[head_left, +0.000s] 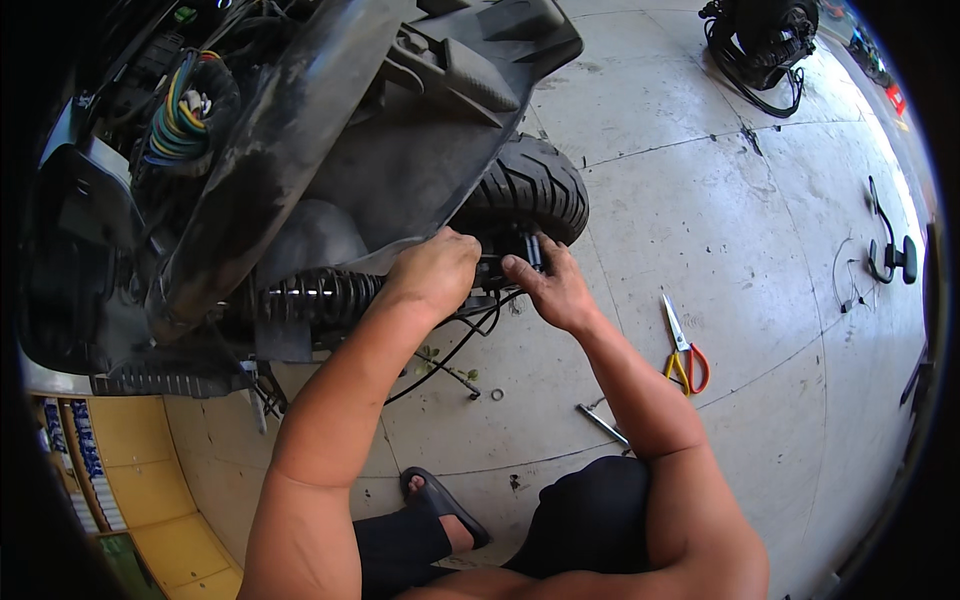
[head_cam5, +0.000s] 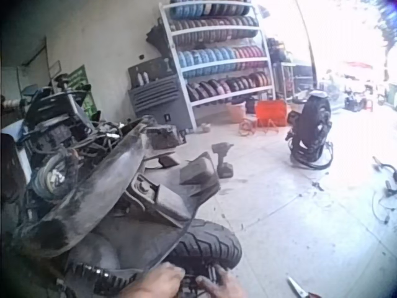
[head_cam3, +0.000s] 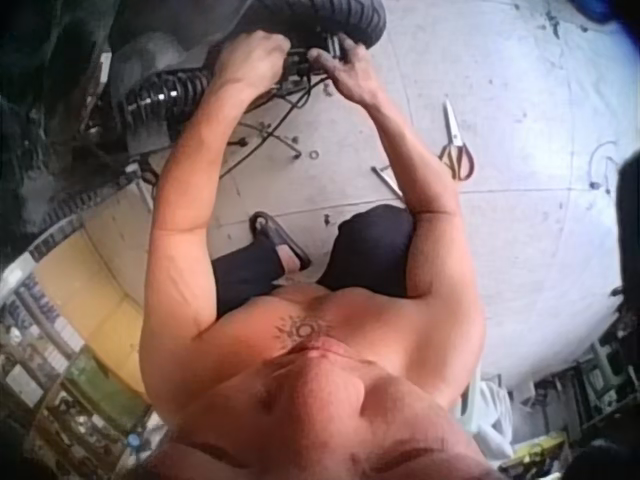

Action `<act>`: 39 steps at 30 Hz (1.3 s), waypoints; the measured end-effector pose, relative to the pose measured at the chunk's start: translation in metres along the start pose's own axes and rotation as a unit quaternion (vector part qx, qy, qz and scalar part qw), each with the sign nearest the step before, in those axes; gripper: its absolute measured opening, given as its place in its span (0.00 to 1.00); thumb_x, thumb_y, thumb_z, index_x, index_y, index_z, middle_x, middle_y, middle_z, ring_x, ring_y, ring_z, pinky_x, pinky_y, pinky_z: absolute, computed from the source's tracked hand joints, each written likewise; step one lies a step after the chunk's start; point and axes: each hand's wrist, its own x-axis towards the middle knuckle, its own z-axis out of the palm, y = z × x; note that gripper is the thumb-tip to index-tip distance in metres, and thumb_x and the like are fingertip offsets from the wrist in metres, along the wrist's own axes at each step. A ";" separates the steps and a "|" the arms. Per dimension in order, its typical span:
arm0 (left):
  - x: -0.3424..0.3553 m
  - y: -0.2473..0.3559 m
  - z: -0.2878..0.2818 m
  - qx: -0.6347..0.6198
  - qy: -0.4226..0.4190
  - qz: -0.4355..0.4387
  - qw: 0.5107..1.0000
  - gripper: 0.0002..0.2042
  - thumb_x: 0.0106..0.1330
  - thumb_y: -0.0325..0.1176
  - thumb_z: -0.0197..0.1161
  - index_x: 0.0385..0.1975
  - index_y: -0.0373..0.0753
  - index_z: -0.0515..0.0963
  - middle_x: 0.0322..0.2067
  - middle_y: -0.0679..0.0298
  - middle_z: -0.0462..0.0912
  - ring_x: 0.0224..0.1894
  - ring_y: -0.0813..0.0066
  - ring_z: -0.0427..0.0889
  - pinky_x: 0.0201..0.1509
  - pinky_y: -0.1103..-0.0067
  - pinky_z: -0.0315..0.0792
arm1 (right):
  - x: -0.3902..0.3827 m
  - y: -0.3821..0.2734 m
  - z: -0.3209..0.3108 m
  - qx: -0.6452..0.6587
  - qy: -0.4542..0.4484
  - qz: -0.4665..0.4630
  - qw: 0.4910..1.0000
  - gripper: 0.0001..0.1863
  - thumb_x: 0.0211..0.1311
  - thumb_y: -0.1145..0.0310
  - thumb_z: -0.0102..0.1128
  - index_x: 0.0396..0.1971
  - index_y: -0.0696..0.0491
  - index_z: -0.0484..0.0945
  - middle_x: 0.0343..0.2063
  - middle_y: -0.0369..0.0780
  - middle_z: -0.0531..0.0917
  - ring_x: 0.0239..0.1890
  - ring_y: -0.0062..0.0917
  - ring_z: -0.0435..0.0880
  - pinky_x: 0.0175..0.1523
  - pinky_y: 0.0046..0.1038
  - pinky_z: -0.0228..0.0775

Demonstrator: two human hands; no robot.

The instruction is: The person sits on the floor and uses shears to cut a zip tie on a scooter's wiring harness. They then use a cordless impact wrench to tighten bolts on the rear wheel assembly and install a small black component near the wheel.

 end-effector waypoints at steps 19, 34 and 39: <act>0.001 -0.005 -0.007 0.038 -0.036 0.017 0.998 0.07 0.60 0.32 0.57 0.28 0.39 0.81 0.33 0.57 0.83 0.39 0.55 0.81 0.42 0.63 0.74 | 0.010 -0.027 -0.011 -0.019 -0.087 0.040 0.995 0.40 0.58 0.46 0.61 0.59 0.63 0.64 0.55 0.56 0.70 0.59 0.42 0.69 0.62 0.37 0.61; -0.002 0.008 -0.019 0.026 -0.150 -0.055 0.987 0.09 0.62 0.35 0.58 0.35 0.39 0.80 0.35 0.57 0.84 0.43 0.57 0.82 0.46 0.67 0.75 | 0.005 -0.018 -0.005 0.346 -0.057 0.236 0.906 0.25 0.62 0.42 0.49 0.49 0.45 0.74 0.37 0.34 0.80 0.39 0.24 0.76 0.48 0.37 0.67; -0.005 0.005 -0.011 0.029 -0.103 -0.049 0.993 0.09 0.61 0.31 0.52 0.34 0.40 0.81 0.36 0.57 0.84 0.43 0.58 0.82 0.46 0.68 0.75 | 0.003 -0.005 0.003 0.352 -0.032 0.216 0.910 0.32 0.58 0.41 0.57 0.54 0.49 0.68 0.44 0.38 0.78 0.44 0.28 0.76 0.46 0.38 0.68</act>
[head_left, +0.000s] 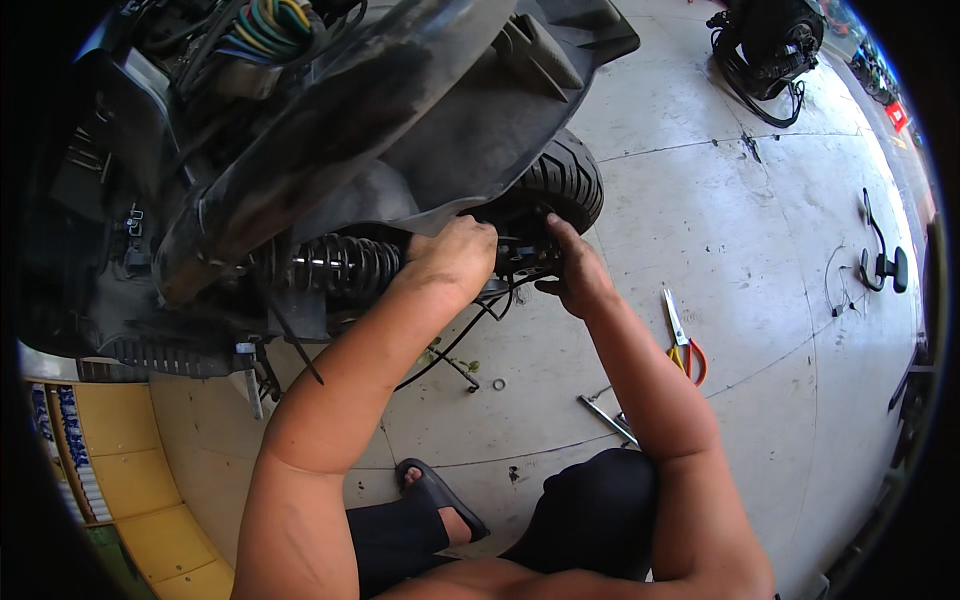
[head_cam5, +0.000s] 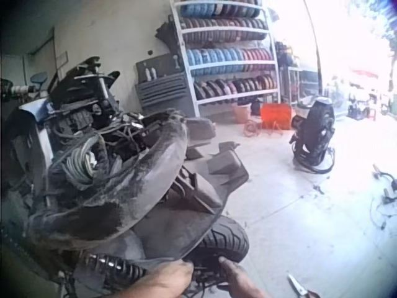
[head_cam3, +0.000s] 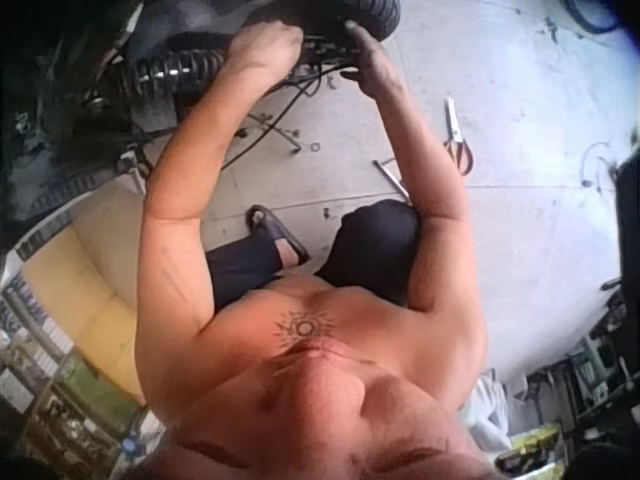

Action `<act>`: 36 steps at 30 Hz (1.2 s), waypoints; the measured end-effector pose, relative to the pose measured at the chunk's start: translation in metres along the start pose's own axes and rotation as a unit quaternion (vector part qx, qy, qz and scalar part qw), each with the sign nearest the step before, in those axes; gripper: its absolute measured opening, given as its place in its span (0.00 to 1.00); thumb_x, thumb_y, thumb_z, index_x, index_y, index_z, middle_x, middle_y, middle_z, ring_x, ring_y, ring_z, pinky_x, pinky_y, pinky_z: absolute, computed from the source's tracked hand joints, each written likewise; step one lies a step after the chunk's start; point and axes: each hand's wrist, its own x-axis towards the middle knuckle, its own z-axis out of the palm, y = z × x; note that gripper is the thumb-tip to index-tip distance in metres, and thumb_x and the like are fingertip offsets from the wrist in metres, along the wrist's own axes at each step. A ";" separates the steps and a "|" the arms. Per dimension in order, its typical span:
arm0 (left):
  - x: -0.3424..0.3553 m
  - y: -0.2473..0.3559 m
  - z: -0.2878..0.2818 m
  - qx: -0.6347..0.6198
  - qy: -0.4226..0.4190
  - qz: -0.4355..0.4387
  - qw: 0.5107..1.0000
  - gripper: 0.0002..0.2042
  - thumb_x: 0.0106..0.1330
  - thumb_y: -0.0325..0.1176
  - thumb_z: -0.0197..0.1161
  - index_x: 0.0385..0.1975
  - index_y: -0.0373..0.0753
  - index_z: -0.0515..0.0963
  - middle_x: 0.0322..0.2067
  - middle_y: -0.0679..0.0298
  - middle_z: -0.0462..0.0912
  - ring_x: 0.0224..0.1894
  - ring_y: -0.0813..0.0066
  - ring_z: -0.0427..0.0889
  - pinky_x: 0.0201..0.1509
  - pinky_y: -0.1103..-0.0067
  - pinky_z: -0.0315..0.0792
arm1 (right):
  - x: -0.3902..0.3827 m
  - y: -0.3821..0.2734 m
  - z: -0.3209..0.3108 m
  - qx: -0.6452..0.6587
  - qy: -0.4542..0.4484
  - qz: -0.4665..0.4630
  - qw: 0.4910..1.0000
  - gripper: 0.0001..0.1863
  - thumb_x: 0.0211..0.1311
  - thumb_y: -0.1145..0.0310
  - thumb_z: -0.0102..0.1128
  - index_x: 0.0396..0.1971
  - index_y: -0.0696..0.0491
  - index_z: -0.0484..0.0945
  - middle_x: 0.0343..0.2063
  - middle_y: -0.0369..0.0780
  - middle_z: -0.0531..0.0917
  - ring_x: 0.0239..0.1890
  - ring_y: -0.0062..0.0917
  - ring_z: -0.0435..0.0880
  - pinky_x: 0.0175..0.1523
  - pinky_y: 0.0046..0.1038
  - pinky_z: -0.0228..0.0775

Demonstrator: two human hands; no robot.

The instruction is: The person sits on the floor and uses shears to cut a zip tie on a scooter's wiring harness. They then use a cordless impact wrench to tighten bolts on the rear wheel assembly and install a small black component near the wheel.

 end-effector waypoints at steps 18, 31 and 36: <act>0.000 0.003 -0.004 0.008 -0.018 -0.002 1.000 0.11 0.62 0.29 0.50 0.34 0.41 0.81 0.37 0.58 0.84 0.44 0.59 0.82 0.47 0.68 0.76 | -0.011 -0.010 -0.004 -0.145 -0.094 -0.094 0.980 0.40 0.54 0.58 0.67 0.64 0.54 0.60 0.42 0.37 0.76 0.44 0.22 0.75 0.45 0.27 0.73; 0.001 0.008 -0.018 0.004 -0.065 -0.016 0.998 0.09 0.60 0.30 0.53 0.34 0.41 0.82 0.36 0.58 0.84 0.42 0.59 0.83 0.46 0.68 0.76 | -0.013 -0.014 0.003 -0.258 -0.061 -0.150 0.953 0.44 0.54 0.52 0.66 0.62 0.65 0.59 0.47 0.48 0.79 0.49 0.28 0.77 0.56 0.28 0.66; 0.003 0.003 -0.003 0.025 -0.004 0.002 1.000 0.09 0.60 0.34 0.57 0.34 0.41 0.82 0.36 0.58 0.84 0.44 0.60 0.82 0.47 0.68 0.76 | -0.018 -0.019 0.007 -0.318 -0.018 -0.160 0.934 0.44 0.51 0.49 0.65 0.59 0.66 0.62 0.40 0.48 0.82 0.46 0.29 0.79 0.54 0.28 0.68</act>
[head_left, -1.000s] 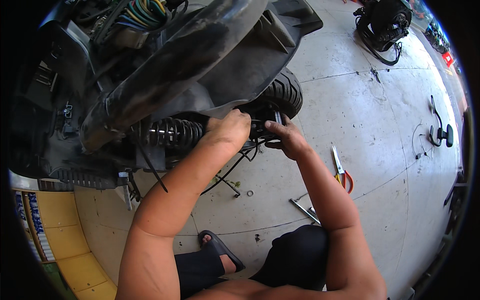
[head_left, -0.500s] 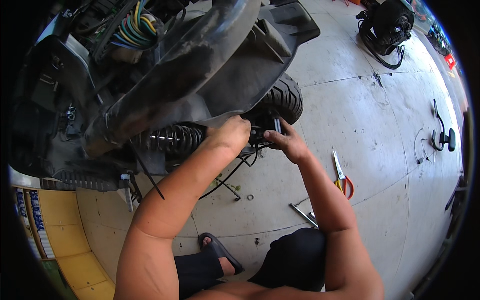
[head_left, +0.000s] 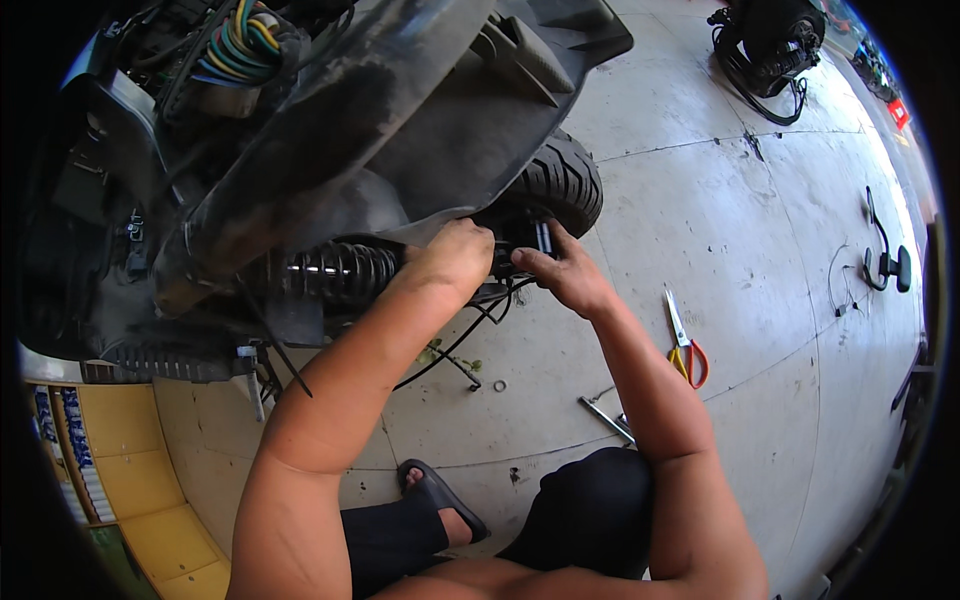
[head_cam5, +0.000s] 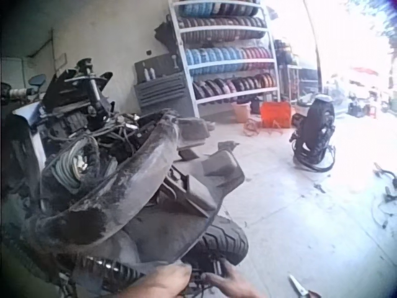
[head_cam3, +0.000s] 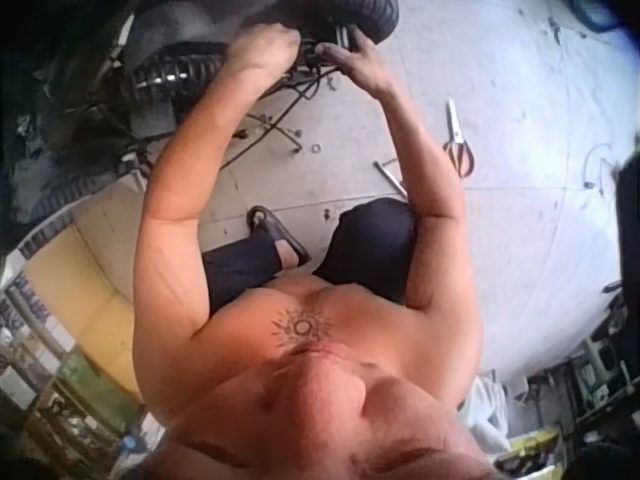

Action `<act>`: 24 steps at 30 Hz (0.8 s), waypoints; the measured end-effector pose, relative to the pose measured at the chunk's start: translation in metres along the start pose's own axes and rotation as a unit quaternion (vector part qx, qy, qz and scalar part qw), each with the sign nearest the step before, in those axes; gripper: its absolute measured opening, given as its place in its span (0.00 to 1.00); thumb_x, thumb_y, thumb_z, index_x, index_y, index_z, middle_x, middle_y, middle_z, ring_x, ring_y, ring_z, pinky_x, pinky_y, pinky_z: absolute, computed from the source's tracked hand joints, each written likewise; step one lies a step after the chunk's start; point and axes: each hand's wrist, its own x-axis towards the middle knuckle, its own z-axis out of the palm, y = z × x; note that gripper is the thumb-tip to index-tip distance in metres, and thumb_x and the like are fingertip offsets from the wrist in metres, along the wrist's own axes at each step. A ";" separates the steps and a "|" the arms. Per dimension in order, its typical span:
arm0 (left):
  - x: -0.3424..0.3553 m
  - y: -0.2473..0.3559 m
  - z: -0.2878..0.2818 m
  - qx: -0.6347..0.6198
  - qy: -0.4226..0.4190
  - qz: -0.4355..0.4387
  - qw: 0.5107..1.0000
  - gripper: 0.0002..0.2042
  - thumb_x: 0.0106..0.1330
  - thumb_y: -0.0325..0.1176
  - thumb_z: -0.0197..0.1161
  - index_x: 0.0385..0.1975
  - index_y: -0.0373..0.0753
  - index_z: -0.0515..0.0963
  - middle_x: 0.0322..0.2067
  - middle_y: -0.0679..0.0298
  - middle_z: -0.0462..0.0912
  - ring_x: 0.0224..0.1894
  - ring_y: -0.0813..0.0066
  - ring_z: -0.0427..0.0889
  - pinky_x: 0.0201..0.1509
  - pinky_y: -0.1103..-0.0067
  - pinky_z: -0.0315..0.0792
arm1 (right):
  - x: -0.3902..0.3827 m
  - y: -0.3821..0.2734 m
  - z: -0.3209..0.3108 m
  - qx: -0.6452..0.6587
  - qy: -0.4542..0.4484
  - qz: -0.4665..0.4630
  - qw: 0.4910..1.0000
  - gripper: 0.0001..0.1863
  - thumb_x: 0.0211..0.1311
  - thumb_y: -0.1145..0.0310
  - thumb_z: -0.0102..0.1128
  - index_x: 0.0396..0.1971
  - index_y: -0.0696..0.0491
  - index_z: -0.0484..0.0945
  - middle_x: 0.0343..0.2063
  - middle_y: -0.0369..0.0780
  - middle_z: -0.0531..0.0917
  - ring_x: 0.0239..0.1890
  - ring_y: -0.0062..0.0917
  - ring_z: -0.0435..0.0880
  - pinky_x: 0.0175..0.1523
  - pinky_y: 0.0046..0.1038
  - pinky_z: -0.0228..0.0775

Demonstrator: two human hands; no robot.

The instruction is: The person sits on the floor and uses shears to cut a zip tie on a scooter's wiring harness. They then use a cordless impact wrench to tighten bolts on the rear wheel assembly and install a small black component near the wheel.

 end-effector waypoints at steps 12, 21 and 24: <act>0.001 -0.004 0.000 0.027 -0.015 0.019 0.999 0.10 0.61 0.37 0.61 0.37 0.40 0.80 0.41 0.57 0.81 0.47 0.58 0.79 0.50 0.67 0.74 | 0.006 -0.012 -0.003 0.000 -0.033 0.024 0.999 0.42 0.49 0.52 0.68 0.59 0.63 0.64 0.47 0.51 0.80 0.51 0.36 0.78 0.57 0.32 0.67; 0.001 -0.004 -0.005 0.048 -0.030 0.030 0.998 0.10 0.59 0.26 0.53 0.37 0.40 0.79 0.41 0.57 0.81 0.46 0.58 0.79 0.51 0.67 0.74 | 0.010 -0.008 0.010 -0.079 -0.006 0.052 0.995 0.48 0.47 0.44 0.65 0.62 0.60 0.61 0.54 0.66 0.67 0.59 0.53 0.68 0.62 0.38 0.64; 0.003 -0.002 -0.006 0.048 -0.024 0.027 0.998 0.10 0.60 0.26 0.52 0.38 0.40 0.79 0.41 0.57 0.81 0.46 0.58 0.79 0.51 0.68 0.74 | 0.016 0.004 0.017 -0.049 0.040 0.060 0.996 0.47 0.48 0.44 0.63 0.62 0.61 0.61 0.54 0.63 0.68 0.59 0.51 0.69 0.62 0.38 0.64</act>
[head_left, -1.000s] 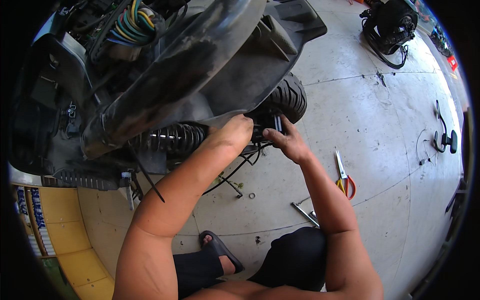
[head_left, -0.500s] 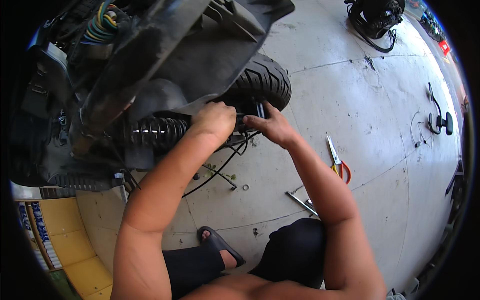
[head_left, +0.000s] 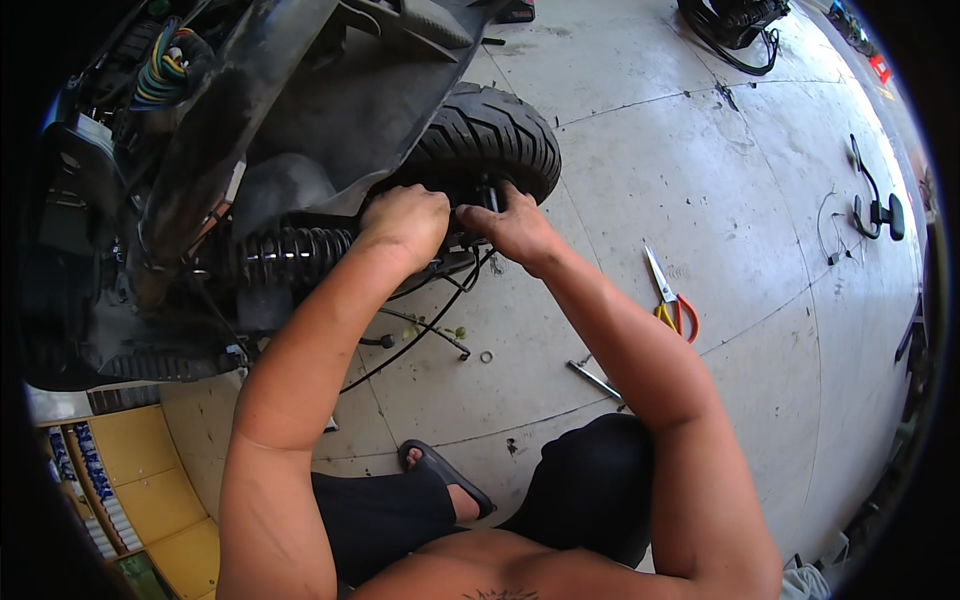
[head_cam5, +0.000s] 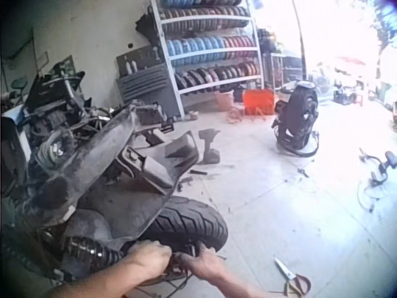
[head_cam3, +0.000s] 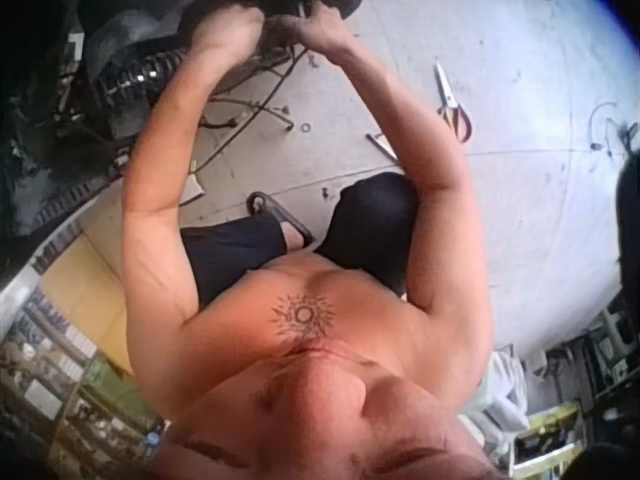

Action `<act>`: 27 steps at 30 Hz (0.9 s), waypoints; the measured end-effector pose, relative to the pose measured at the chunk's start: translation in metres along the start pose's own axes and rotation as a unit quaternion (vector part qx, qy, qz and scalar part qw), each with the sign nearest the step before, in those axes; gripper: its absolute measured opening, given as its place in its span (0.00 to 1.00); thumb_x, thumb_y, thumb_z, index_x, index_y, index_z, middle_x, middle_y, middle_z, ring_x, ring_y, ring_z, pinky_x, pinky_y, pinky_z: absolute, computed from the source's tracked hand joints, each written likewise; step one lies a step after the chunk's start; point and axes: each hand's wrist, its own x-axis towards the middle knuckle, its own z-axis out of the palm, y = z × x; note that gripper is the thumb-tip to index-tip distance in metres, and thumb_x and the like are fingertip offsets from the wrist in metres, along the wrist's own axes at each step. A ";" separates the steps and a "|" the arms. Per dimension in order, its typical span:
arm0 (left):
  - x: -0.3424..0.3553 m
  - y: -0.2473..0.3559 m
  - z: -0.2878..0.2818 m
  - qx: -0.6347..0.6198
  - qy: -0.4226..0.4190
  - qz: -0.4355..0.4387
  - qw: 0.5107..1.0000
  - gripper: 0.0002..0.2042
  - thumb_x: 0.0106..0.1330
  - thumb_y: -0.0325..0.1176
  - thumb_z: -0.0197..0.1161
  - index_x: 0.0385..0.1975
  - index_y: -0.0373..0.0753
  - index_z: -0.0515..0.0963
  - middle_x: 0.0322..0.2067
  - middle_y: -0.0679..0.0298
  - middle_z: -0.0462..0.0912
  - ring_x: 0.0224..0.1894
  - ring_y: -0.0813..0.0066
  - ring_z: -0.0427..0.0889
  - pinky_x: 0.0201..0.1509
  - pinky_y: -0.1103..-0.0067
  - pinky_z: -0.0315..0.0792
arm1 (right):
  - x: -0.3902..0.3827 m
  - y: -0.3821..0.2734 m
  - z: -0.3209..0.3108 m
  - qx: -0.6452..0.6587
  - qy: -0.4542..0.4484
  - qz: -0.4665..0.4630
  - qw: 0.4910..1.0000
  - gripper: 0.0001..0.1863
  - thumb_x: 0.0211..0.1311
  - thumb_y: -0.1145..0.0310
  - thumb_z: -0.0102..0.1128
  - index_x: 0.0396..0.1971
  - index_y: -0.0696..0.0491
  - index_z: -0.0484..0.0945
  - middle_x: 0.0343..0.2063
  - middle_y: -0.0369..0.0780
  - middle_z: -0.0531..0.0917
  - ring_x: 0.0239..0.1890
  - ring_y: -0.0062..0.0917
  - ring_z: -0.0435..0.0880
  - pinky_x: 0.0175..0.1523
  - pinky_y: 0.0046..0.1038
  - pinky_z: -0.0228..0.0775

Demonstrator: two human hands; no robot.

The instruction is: The person sits on the floor and uses shears to cut a zip tie on a scooter's wiring harness. They then use a cordless impact wrench to tighten bolts on the rear wheel assembly and install a small black component near the wheel.

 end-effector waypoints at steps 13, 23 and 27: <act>0.001 0.004 0.008 -0.016 0.050 0.014 0.999 0.08 0.58 0.26 0.52 0.33 0.38 0.79 0.37 0.54 0.82 0.44 0.55 0.80 0.48 0.66 0.75 | 0.003 -0.003 0.002 0.018 0.003 0.041 0.999 0.45 0.52 0.40 0.59 0.61 0.59 0.64 0.56 0.63 0.67 0.60 0.52 0.68 0.63 0.39 0.62; 0.018 0.004 0.014 0.040 0.056 0.034 0.997 0.09 0.53 0.25 0.55 0.34 0.38 0.78 0.39 0.55 0.81 0.45 0.54 0.78 0.51 0.64 0.72 | 0.040 0.052 -0.009 0.359 -0.044 -0.072 0.930 0.27 0.66 0.42 0.47 0.29 0.53 0.77 0.23 0.35 0.73 0.27 0.21 0.70 0.30 0.28 0.64; 0.013 -0.001 0.021 0.059 0.018 0.022 0.998 0.11 0.62 0.28 0.55 0.42 0.36 0.77 0.44 0.53 0.80 0.51 0.54 0.76 0.55 0.66 0.70 | 0.013 0.038 -0.004 0.291 -0.065 -0.013 0.954 0.25 0.65 0.47 0.48 0.39 0.57 0.77 0.27 0.41 0.80 0.36 0.30 0.80 0.42 0.35 0.74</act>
